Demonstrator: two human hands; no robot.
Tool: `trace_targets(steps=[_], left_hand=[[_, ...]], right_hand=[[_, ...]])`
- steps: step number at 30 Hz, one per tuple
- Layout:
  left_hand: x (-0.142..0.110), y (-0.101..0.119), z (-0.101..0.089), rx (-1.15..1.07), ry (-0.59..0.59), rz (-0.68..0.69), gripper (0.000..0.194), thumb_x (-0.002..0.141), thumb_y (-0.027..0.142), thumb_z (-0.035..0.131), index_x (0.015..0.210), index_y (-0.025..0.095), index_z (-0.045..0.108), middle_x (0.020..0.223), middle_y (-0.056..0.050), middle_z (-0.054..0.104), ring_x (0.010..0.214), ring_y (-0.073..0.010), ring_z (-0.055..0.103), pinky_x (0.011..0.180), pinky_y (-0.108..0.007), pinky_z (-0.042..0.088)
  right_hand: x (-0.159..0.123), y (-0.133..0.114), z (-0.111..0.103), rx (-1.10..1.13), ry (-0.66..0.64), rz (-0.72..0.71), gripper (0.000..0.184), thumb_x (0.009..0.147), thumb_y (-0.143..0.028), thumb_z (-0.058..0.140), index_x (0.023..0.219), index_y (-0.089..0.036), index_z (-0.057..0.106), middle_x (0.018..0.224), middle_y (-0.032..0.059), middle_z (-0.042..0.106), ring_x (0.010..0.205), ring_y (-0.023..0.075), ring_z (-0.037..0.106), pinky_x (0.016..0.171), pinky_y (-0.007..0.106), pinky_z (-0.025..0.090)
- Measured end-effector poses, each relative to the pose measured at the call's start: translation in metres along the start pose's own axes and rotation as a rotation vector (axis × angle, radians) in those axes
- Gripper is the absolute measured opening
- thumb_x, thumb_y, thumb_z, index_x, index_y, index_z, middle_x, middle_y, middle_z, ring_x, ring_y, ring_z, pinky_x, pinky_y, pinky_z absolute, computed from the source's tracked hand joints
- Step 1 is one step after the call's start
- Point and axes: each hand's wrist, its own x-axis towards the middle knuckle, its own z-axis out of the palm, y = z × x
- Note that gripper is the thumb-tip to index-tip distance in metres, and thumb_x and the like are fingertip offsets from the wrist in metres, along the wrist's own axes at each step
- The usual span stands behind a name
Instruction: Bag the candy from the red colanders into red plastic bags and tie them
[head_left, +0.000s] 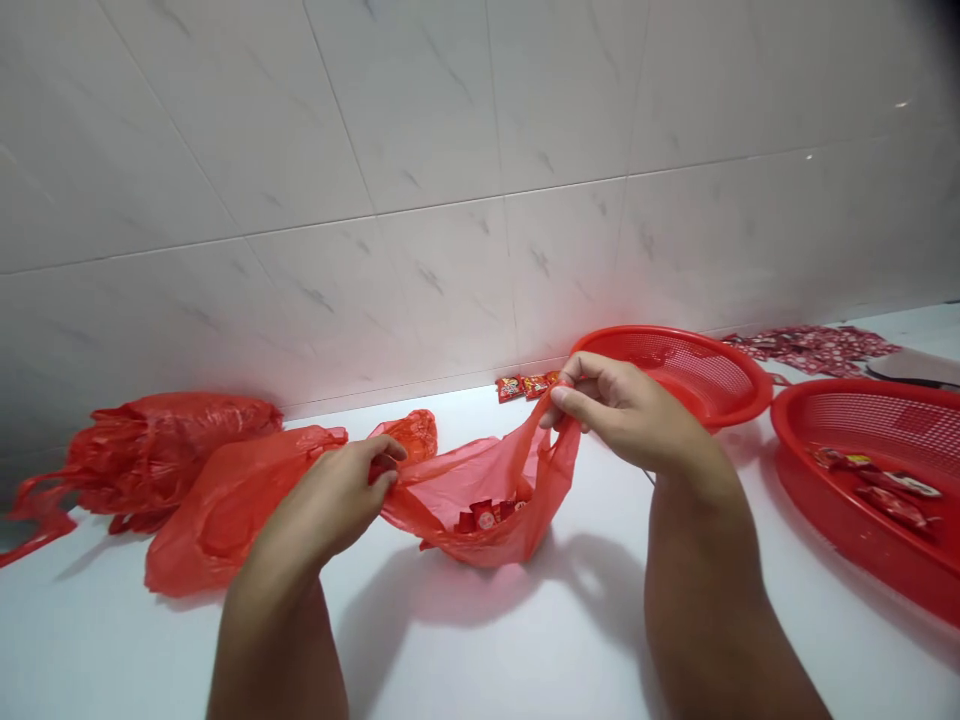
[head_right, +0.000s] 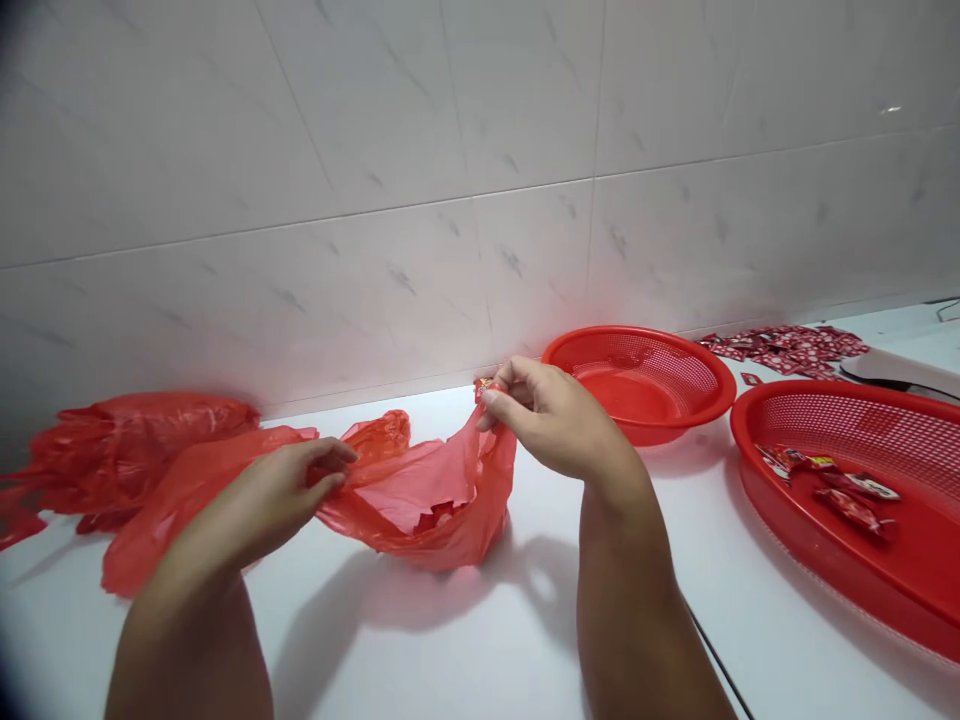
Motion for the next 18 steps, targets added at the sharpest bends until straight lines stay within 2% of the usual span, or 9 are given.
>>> trace_targets(steps=[3, 6, 9, 12, 15, 18], left_hand=[[0.001, -0.005, -0.003, -0.049, 0.129, -0.005, 0.027, 0.083, 0.031, 0.055, 0.099, 0.03, 0.077, 0.109, -0.004, 0.081, 0.098, -0.0279, 0.074, 0.076, -0.035, 0.056], [0.001, -0.011, -0.006, -0.077, 0.187, 0.01, 0.027, 0.08, 0.033, 0.059, 0.1, 0.029, 0.077, 0.111, -0.006, 0.081, 0.099, -0.0294, 0.074, 0.076, -0.036, 0.057], [0.001, -0.015, -0.01, -0.025, 0.158, -0.033, 0.026, 0.077, 0.034, 0.063, 0.096, 0.028, 0.078, 0.096, -0.007, 0.081, 0.087, -0.0303, 0.075, 0.066, -0.035, 0.054], [0.001, -0.014, -0.014, 0.01, 0.102, -0.121, 0.022, 0.08, 0.038, 0.06, 0.087, 0.027, 0.077, 0.076, -0.005, 0.077, 0.068, -0.0273, 0.071, 0.056, -0.033, 0.047], [0.003, -0.005, -0.014, -0.039, 0.174, -0.115, 0.023, 0.084, 0.04, 0.056, 0.086, 0.027, 0.075, 0.071, -0.003, 0.074, 0.067, -0.0248, 0.07, 0.056, -0.031, 0.045], [0.01, 0.0, -0.011, -0.106, 0.217, -0.108, 0.023, 0.084, 0.038, 0.055, 0.089, 0.027, 0.075, 0.073, -0.001, 0.075, 0.071, -0.0243, 0.07, 0.057, -0.03, 0.045]], right_hand=[[0.001, 0.0, 0.0, 0.065, 0.114, -0.009, 0.03, 0.099, -0.049, 0.065, 0.097, -0.022, 0.055, 0.08, 0.0024, 0.075, 0.061, 0.0152, 0.07, 0.055, 0.023, 0.049], [0.001, 0.0, -0.002, 0.091, 0.233, 0.01, 0.036, 0.094, -0.054, 0.071, 0.1, -0.022, 0.057, 0.072, -0.0008, 0.071, 0.049, 0.0124, 0.063, 0.049, 0.022, 0.046], [0.002, 0.001, -0.004, 0.12, 0.313, -0.012, 0.039, 0.09, -0.057, 0.073, 0.099, -0.022, 0.06, 0.077, 0.0001, 0.072, 0.05, 0.0127, 0.065, 0.05, 0.023, 0.05], [0.005, 0.003, -0.006, 0.062, 0.339, -0.002, 0.04, 0.091, -0.058, 0.072, 0.098, -0.02, 0.062, 0.085, 0.0041, 0.076, 0.056, 0.0142, 0.069, 0.051, 0.023, 0.05], [0.008, 0.007, -0.005, 0.014, 0.341, 0.012, 0.04, 0.092, -0.058, 0.071, 0.1, -0.02, 0.064, 0.085, 0.0057, 0.077, 0.06, 0.016, 0.072, 0.052, 0.023, 0.05], [0.011, 0.011, 0.0, -0.088, 0.42, 0.029, 0.031, 0.094, -0.052, 0.067, 0.101, -0.021, 0.066, 0.073, 0.0014, 0.073, 0.057, 0.0159, 0.069, 0.056, 0.025, 0.052]])
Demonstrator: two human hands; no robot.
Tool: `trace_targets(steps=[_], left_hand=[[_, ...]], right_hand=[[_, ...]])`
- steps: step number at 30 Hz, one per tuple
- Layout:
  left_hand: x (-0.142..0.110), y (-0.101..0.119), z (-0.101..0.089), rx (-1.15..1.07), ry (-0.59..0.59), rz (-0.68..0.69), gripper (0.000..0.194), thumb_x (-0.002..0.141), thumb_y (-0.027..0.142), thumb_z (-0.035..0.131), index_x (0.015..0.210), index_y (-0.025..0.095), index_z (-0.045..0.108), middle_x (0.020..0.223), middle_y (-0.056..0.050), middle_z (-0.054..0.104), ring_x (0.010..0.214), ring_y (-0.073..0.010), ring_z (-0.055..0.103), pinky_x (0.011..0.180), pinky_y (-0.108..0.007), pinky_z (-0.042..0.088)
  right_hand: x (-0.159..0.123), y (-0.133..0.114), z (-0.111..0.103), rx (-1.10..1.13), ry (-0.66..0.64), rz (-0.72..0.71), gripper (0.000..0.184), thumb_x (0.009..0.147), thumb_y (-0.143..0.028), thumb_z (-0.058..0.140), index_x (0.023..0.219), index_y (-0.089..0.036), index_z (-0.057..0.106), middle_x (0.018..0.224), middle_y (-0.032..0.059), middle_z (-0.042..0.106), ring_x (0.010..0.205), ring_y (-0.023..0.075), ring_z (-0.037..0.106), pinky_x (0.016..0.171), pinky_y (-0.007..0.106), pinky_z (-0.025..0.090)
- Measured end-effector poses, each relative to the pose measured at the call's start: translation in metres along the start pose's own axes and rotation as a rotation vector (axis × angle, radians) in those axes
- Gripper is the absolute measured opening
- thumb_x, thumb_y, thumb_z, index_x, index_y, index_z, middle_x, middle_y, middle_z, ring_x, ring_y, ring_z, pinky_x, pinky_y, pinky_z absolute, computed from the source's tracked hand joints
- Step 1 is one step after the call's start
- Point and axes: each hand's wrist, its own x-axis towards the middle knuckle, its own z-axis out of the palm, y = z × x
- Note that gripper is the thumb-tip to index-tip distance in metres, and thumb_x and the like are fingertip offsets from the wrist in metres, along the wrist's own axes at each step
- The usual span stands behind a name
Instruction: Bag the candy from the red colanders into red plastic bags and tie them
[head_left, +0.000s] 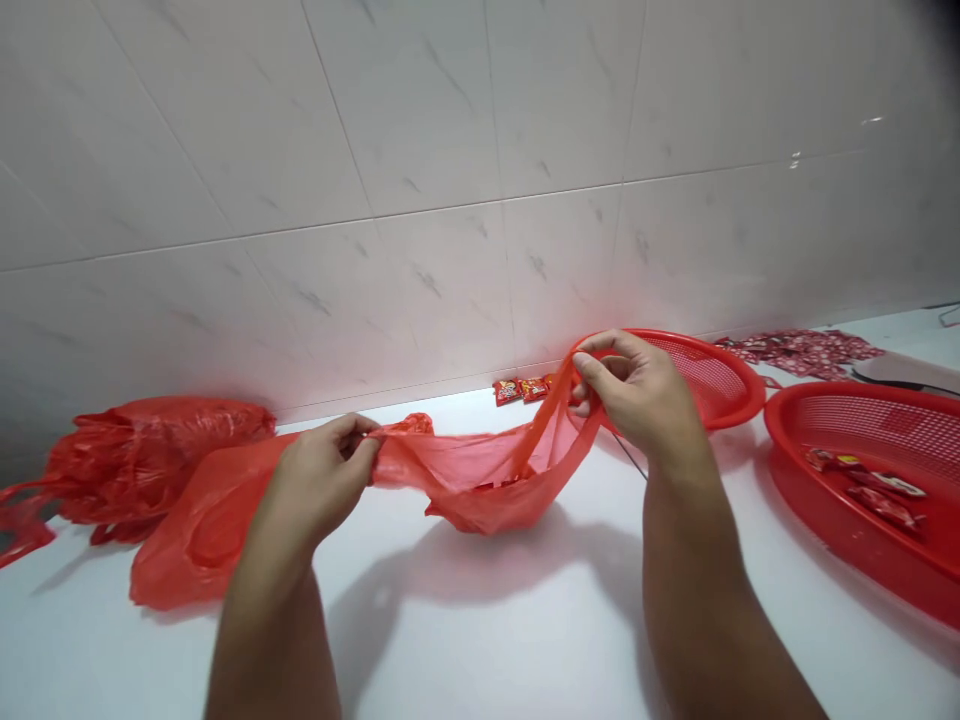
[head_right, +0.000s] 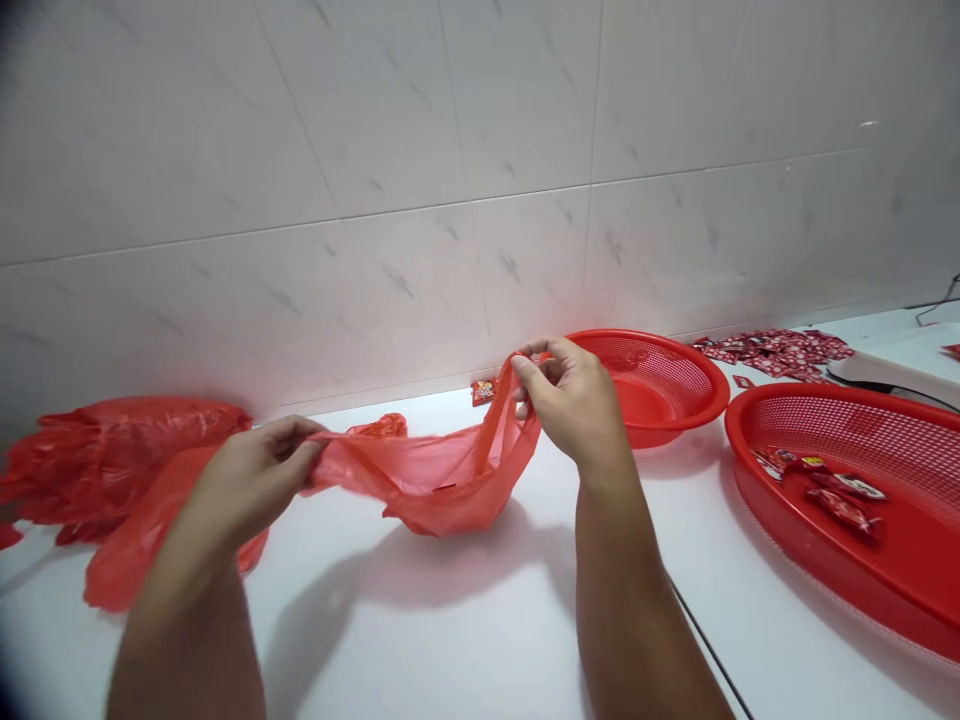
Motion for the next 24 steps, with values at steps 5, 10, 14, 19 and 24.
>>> trace_targets(steps=[5, 10, 14, 19, 24], left_hand=[[0.003, -0.004, -0.002, -0.152, 0.043, -0.047, 0.027, 0.081, 0.037, 0.06, 0.101, 0.026, 0.075, 0.082, -0.003, 0.078, 0.073, -0.0246, 0.072, 0.058, -0.03, 0.049], [-0.004, -0.003, -0.008, -0.309, 0.051, -0.085, 0.024, 0.079, 0.035, 0.066, 0.1, 0.024, 0.07, 0.076, -0.001, 0.076, 0.07, -0.0224, 0.075, 0.06, -0.028, 0.053], [-0.005, -0.002, -0.003, -0.294, -0.031, -0.054, 0.025, 0.081, 0.043, 0.072, 0.095, 0.023, 0.069, 0.059, 0.003, 0.065, 0.063, -0.0215, 0.071, 0.057, -0.028, 0.05], [-0.009, -0.001, -0.001, -0.542, -0.186, 0.022, 0.024, 0.081, 0.041, 0.077, 0.085, 0.02, 0.069, 0.072, -0.003, 0.072, 0.072, -0.0218, 0.074, 0.068, -0.032, 0.06], [-0.012, -0.001, -0.004, -0.735, -0.228, 0.134, 0.025, 0.085, 0.042, 0.077, 0.095, 0.019, 0.076, 0.094, -0.008, 0.08, 0.089, -0.024, 0.076, 0.082, -0.037, 0.063]], right_hand=[[-0.006, -0.006, 0.002, -0.175, 0.015, -0.02, 0.026, 0.095, -0.047, 0.065, 0.098, -0.022, 0.07, 0.067, 0.0001, 0.07, 0.053, 0.0156, 0.066, 0.054, 0.025, 0.049], [-0.002, -0.002, -0.003, -0.143, 0.008, 0.034, 0.032, 0.094, -0.053, 0.067, 0.09, -0.02, 0.066, 0.072, 0.0038, 0.072, 0.057, 0.017, 0.067, 0.055, 0.026, 0.05], [0.001, 0.004, -0.003, 0.011, -0.029, 0.052, 0.04, 0.094, -0.058, 0.07, 0.083, -0.02, 0.068, 0.064, 0.0022, 0.066, 0.057, 0.0148, 0.062, 0.056, 0.025, 0.049], [0.002, 0.007, -0.001, 0.295, -0.053, 0.035, 0.041, 0.084, -0.059, 0.083, 0.085, -0.018, 0.076, 0.084, 0.0069, 0.075, 0.07, 0.0154, 0.067, 0.062, 0.026, 0.054], [0.005, 0.01, 0.008, 0.631, -0.021, -0.043, 0.029, 0.083, -0.048, 0.088, 0.098, -0.026, 0.077, 0.112, 0.007, 0.08, 0.101, 0.0237, 0.076, 0.08, 0.035, 0.063]])
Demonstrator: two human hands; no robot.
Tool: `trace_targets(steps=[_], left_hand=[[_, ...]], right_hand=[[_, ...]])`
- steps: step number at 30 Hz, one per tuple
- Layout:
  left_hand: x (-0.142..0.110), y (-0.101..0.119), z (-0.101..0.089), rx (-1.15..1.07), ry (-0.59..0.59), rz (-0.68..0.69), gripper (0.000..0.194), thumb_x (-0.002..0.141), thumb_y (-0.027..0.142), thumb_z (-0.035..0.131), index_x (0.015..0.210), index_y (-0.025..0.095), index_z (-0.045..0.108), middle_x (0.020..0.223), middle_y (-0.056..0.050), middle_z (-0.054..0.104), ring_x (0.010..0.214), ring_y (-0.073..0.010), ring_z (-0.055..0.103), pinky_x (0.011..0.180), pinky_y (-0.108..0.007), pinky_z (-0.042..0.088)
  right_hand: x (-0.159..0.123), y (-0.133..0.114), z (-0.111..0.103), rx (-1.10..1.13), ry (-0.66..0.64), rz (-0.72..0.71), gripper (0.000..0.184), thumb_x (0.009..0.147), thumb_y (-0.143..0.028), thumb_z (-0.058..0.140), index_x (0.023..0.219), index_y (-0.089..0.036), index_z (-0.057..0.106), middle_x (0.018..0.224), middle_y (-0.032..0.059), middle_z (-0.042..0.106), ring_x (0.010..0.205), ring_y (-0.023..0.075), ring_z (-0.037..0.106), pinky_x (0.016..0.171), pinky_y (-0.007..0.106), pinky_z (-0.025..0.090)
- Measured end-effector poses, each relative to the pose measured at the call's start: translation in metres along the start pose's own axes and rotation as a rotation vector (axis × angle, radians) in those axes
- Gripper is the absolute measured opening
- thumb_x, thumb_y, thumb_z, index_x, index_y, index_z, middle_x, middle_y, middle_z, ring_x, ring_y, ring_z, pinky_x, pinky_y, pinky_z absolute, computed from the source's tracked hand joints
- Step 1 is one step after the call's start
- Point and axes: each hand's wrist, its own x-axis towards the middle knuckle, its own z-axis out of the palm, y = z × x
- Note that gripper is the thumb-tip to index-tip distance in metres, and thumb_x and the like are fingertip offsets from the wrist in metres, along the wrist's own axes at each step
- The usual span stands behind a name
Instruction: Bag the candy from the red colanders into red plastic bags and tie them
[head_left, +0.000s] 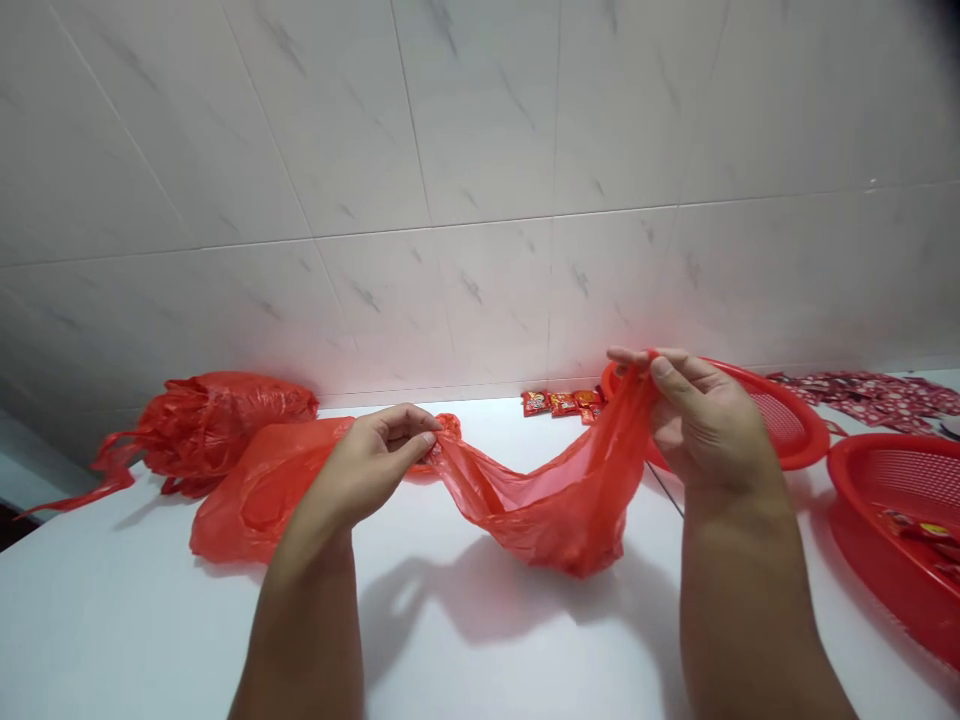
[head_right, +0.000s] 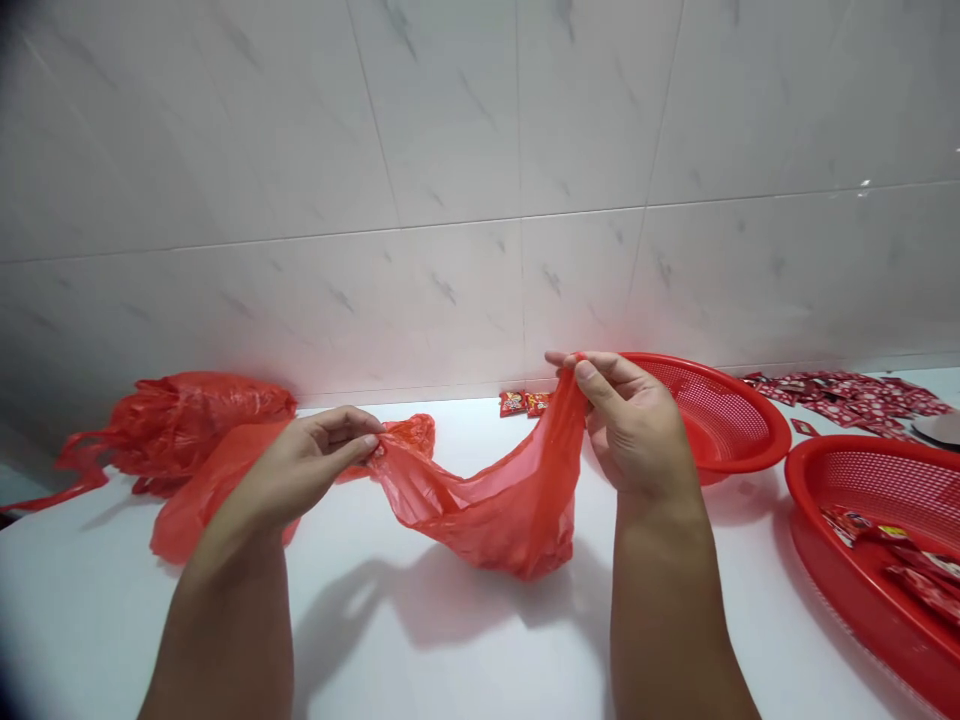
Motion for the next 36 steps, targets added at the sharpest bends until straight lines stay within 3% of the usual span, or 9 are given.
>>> trace_targets(steps=[3, 6, 14, 19, 24, 27, 30, 33, 36], left_hand=[[0.0, 0.001, 0.0, -0.022, 0.067, 0.022, 0.025, 0.085, 0.04, 0.079, 0.099, 0.019, 0.081, 0.097, -0.01, 0.081, 0.093, -0.0253, 0.077, 0.084, -0.036, 0.063], [0.001, 0.001, -0.002, -0.098, 0.186, 0.042, 0.023, 0.082, 0.037, 0.084, 0.096, 0.019, 0.083, 0.089, -0.009, 0.081, 0.087, -0.0239, 0.077, 0.082, -0.035, 0.064], [0.0, -0.003, -0.004, -0.328, 0.061, 0.135, 0.043, 0.066, 0.03, 0.098, 0.104, 0.02, 0.084, 0.096, -0.01, 0.083, 0.088, -0.0238, 0.078, 0.078, -0.032, 0.065], [0.006, -0.007, 0.003, -0.167, 0.222, 0.218, 0.023, 0.077, 0.036, 0.092, 0.086, 0.018, 0.081, 0.09, -0.008, 0.081, 0.09, -0.0233, 0.076, 0.083, -0.032, 0.061], [0.005, 0.004, 0.039, -0.715, 0.003, 0.258, 0.032, 0.093, 0.044, 0.078, 0.088, 0.021, 0.057, 0.122, -0.009, 0.079, 0.121, -0.0268, 0.072, 0.1, -0.04, 0.057], [0.0, 0.012, 0.063, -0.892, -0.161, 0.175, 0.037, 0.097, 0.051, 0.071, 0.093, 0.025, 0.046, 0.08, 0.0, 0.077, 0.085, -0.0225, 0.078, 0.084, -0.037, 0.061], [-0.003, 0.014, 0.079, -0.794, -0.191, 0.111, 0.035, 0.102, 0.054, 0.061, 0.093, 0.026, 0.042, 0.055, 0.012, 0.052, 0.04, -0.0092, 0.052, 0.057, -0.025, 0.053], [-0.002, 0.012, 0.086, -0.669, -0.109, 0.09, 0.037, 0.101, 0.055, 0.062, 0.091, 0.025, 0.043, 0.058, 0.012, 0.046, 0.037, -0.0034, 0.028, 0.043, -0.017, 0.03], [-0.001, 0.009, 0.086, -0.491, -0.031, 0.119, 0.036, 0.099, 0.055, 0.065, 0.089, 0.023, 0.052, 0.064, 0.008, 0.047, 0.046, -0.0055, 0.035, 0.046, -0.018, 0.029]], right_hand=[[-0.002, 0.0, 0.004, 0.047, -0.01, -0.032, 0.039, 0.087, -0.043, 0.085, 0.123, -0.036, 0.072, 0.109, 0.0021, 0.08, 0.112, 0.025, 0.075, 0.086, 0.038, 0.064], [-0.002, -0.002, 0.006, 0.08, -0.011, -0.054, 0.054, 0.092, -0.039, 0.08, 0.142, -0.044, 0.059, 0.093, -0.0028, 0.076, 0.103, 0.0232, 0.077, 0.086, 0.04, 0.065], [-0.003, -0.002, 0.017, 0.14, -0.028, -0.019, 0.083, 0.09, -0.036, 0.082, 0.159, -0.043, 0.037, 0.091, -0.0042, 0.069, 0.072, 0.0126, 0.066, 0.078, 0.036, 0.065], [-0.009, -0.002, 0.025, 0.123, -0.009, -0.023, 0.081, 0.091, -0.035, 0.081, 0.158, -0.043, 0.037, 0.091, -0.0046, 0.069, 0.063, 0.0084, 0.057, 0.07, 0.028, 0.061], [-0.011, 0.003, 0.032, 0.052, -0.074, -0.026, 0.064, 0.098, -0.04, 0.071, 0.155, -0.044, 0.043, 0.094, -0.0018, 0.072, 0.049, 0.0067, 0.044, 0.051, 0.024, 0.048], [-0.013, 0.007, 0.04, 0.015, -0.13, 0.018, 0.065, 0.099, -0.045, 0.068, 0.158, -0.044, 0.039, 0.09, -0.0005, 0.072, 0.045, 0.0072, 0.037, 0.044, 0.024, 0.038], [-0.017, 0.01, 0.048, -0.036, -0.222, 0.1, 0.065, 0.102, -0.051, 0.063, 0.161, -0.042, 0.036, 0.087, 0.0008, 0.071, 0.044, 0.0084, 0.036, 0.043, 0.026, 0.032], [-0.024, 0.014, 0.057, -0.206, -0.433, 0.234, 0.061, 0.106, -0.056, 0.053, 0.161, -0.035, 0.039, 0.078, 0.0, 0.068, 0.045, 0.0095, 0.037, 0.046, 0.026, 0.033], [-0.029, 0.018, 0.068, -0.482, -0.647, 0.31, 0.057, 0.104, -0.051, 0.058, 0.155, -0.028, 0.05, 0.072, -0.0014, 0.064, 0.056, 0.013, 0.051, 0.055, 0.027, 0.043]])
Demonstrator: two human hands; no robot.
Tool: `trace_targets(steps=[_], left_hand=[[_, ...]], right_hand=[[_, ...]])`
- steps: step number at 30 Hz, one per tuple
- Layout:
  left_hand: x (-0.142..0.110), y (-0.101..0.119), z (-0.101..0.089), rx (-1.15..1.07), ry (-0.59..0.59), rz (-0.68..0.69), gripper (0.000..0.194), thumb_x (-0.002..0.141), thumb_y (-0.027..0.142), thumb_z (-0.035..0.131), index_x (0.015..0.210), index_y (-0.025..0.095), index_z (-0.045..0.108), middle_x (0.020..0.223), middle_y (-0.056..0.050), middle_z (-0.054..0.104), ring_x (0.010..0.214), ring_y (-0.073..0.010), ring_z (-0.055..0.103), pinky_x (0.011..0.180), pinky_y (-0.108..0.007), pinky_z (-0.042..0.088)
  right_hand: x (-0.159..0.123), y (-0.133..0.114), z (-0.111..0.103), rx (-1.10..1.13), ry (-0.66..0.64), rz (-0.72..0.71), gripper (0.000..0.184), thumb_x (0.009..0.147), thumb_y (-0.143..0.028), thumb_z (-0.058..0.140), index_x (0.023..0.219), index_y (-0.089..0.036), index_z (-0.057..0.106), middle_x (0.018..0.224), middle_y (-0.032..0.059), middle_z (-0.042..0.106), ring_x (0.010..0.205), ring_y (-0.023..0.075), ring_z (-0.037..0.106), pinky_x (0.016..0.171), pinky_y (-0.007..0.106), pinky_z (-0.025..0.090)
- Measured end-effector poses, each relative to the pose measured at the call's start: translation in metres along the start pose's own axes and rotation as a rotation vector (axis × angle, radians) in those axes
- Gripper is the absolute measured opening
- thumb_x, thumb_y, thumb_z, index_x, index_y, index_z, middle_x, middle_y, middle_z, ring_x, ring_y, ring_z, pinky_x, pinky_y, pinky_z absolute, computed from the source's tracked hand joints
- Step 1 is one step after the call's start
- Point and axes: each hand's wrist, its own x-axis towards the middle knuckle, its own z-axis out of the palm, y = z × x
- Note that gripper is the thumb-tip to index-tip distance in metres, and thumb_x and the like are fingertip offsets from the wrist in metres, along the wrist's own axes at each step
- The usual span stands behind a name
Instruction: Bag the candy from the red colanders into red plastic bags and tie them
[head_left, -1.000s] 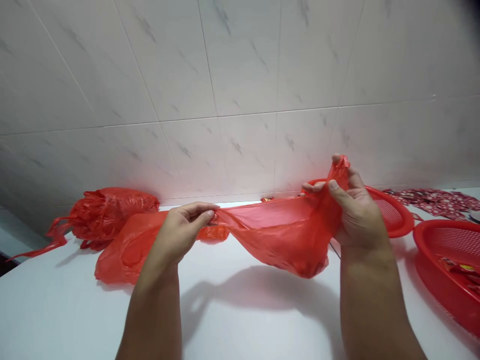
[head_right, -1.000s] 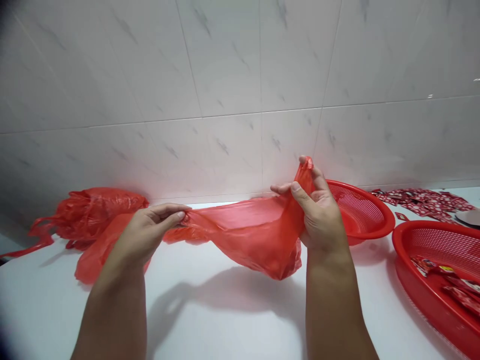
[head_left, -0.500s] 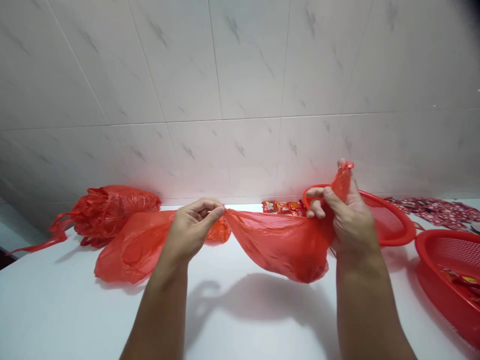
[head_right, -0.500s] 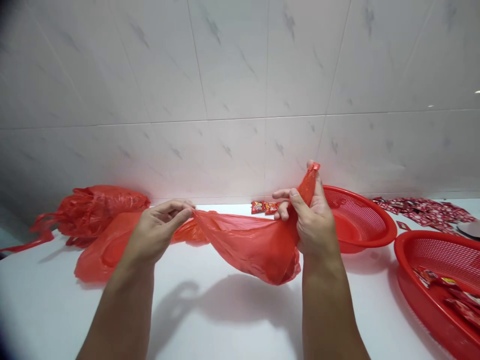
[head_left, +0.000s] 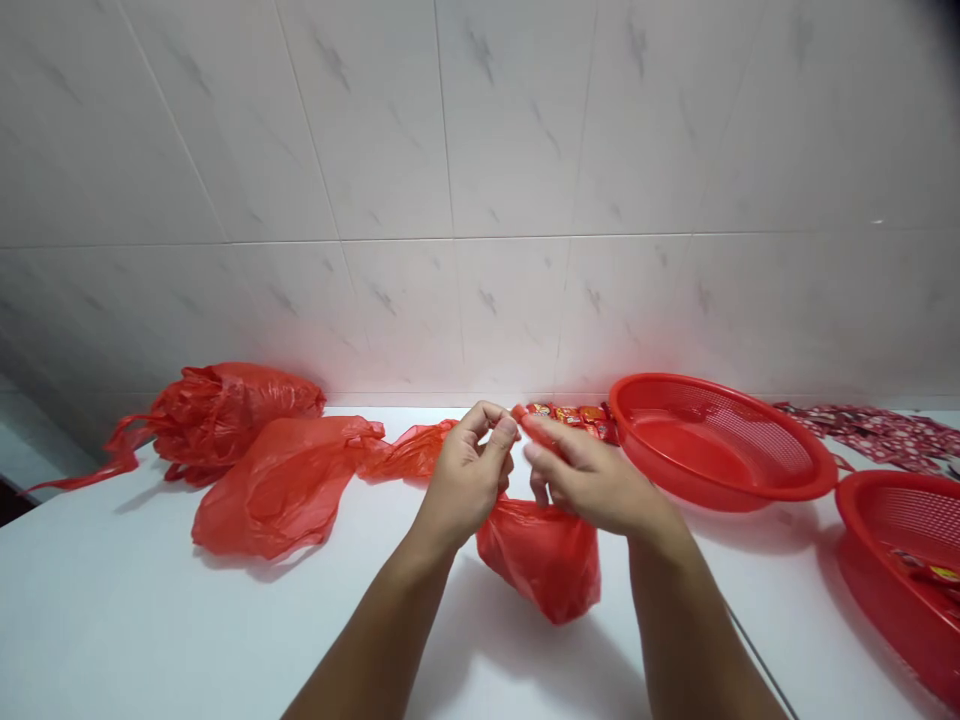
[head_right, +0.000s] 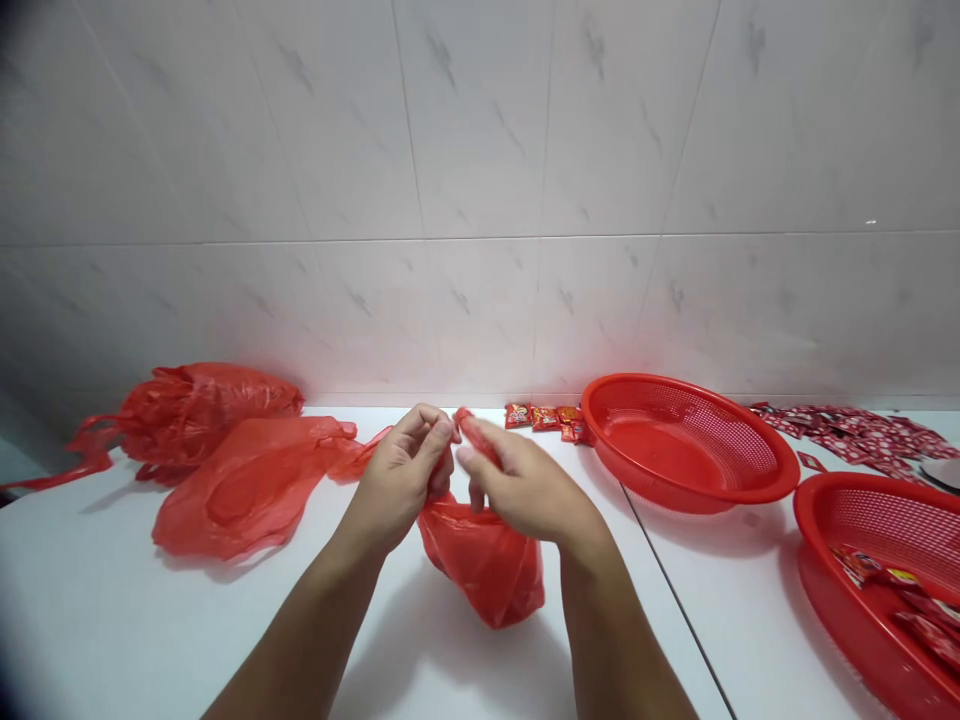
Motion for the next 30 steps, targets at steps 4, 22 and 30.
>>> trace_targets(steps=[4, 22, 30], left_hand=[[-0.001, 0.003, -0.009, 0.326, 0.109, 0.136, 0.028, 0.095, 0.047, 0.071, 0.084, 0.021, 0.07, 0.103, -0.006, 0.063, 0.105, -0.0204, 0.064, 0.086, -0.03, 0.053], [-0.004, 0.015, -0.026, 0.472, -0.219, 0.045, 0.017, 0.095, 0.032, 0.068, 0.087, 0.02, 0.077, 0.088, -0.005, 0.077, 0.086, -0.021, 0.071, 0.082, -0.035, 0.055], [-0.018, 0.017, -0.011, 0.441, -0.284, 0.114, 0.016, 0.087, 0.04, 0.081, 0.095, 0.027, 0.078, 0.108, -0.007, 0.065, 0.11, -0.0256, 0.065, 0.108, -0.044, 0.049]], right_hand=[[0.005, 0.0, 0.009, -0.237, -0.026, -0.02, 0.041, 0.091, -0.046, 0.075, 0.126, -0.025, 0.068, 0.078, -0.0018, 0.062, 0.067, 0.0151, 0.055, 0.059, 0.027, 0.043], [0.004, 0.015, -0.014, 0.045, -0.029, 0.112, 0.07, 0.099, -0.081, 0.044, 0.094, -0.019, 0.077, 0.049, -0.0027, 0.052, 0.036, 0.0113, 0.047, 0.037, 0.022, 0.033], [0.013, 0.021, -0.007, 0.237, 0.149, 0.062, 0.064, 0.095, -0.078, 0.056, 0.096, -0.016, 0.074, 0.044, -0.0017, 0.055, 0.035, 0.0101, 0.044, 0.037, 0.02, 0.031]])
